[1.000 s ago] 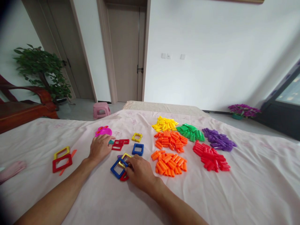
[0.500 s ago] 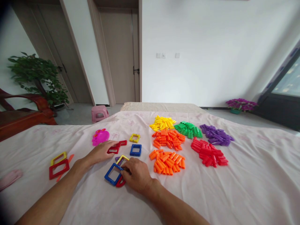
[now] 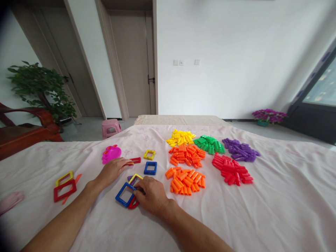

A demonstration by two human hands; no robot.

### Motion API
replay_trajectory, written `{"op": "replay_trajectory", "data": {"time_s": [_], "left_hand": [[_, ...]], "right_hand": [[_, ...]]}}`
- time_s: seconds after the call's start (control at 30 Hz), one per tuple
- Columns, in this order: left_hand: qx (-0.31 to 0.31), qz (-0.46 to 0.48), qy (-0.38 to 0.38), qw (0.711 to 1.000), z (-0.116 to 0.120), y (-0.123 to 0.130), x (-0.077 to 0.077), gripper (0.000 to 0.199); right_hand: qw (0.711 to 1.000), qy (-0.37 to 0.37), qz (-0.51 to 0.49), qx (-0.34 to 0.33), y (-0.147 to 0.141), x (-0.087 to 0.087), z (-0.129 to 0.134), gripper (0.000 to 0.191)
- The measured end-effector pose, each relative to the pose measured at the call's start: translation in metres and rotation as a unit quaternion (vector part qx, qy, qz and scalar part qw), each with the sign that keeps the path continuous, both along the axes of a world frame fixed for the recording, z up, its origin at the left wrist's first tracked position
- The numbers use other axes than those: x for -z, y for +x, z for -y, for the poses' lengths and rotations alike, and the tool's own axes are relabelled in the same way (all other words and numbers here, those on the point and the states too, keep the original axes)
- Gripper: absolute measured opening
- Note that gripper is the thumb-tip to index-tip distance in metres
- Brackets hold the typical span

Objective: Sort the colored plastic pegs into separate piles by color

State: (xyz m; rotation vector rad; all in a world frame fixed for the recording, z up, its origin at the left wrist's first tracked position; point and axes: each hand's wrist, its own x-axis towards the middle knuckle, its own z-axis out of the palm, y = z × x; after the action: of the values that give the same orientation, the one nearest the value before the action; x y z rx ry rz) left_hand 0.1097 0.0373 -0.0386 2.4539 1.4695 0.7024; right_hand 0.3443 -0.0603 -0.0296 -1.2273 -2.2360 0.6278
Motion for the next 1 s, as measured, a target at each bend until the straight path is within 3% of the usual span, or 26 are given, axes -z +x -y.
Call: {"op": "replay_trajectory", "data": {"time_s": [0.17, 0.33, 0.53, 0.7, 0.87, 1.0], "left_hand": [[-0.036, 0.011, 0.009, 0.999, 0.0, 0.0, 0.003, 0.026], [-0.022, 0.142, -0.069, 0.987, 0.003, 0.011, -0.004, 0.029], [0.035, 0.261, -0.173, 0.949, 0.022, 0.039, -0.02, 0.036], [0.068, 0.273, -0.226, 0.933, 0.039, 0.056, -0.023, 0.043], [0.072, 0.295, -0.228, 0.925, 0.041, 0.059, -0.025, 0.048], [0.044, 0.274, -0.115, 0.954, 0.04, 0.059, -0.028, 0.04]], "right_hand": [[1.0, -0.005, -0.012, -0.004, 0.001, 0.002, 0.0, 0.014], [0.991, -0.012, -0.113, 0.071, 0.002, 0.01, -0.006, 0.024], [0.936, -0.004, -0.304, 0.174, 0.0, 0.013, -0.023, 0.036], [0.899, -0.09, -0.4, 0.153, -0.006, 0.005, -0.026, 0.024], [0.887, -0.097, -0.426, 0.151, -0.005, 0.001, -0.026, 0.025], [0.871, -0.133, -0.439, 0.179, -0.003, 0.0, -0.03, 0.032]]}}
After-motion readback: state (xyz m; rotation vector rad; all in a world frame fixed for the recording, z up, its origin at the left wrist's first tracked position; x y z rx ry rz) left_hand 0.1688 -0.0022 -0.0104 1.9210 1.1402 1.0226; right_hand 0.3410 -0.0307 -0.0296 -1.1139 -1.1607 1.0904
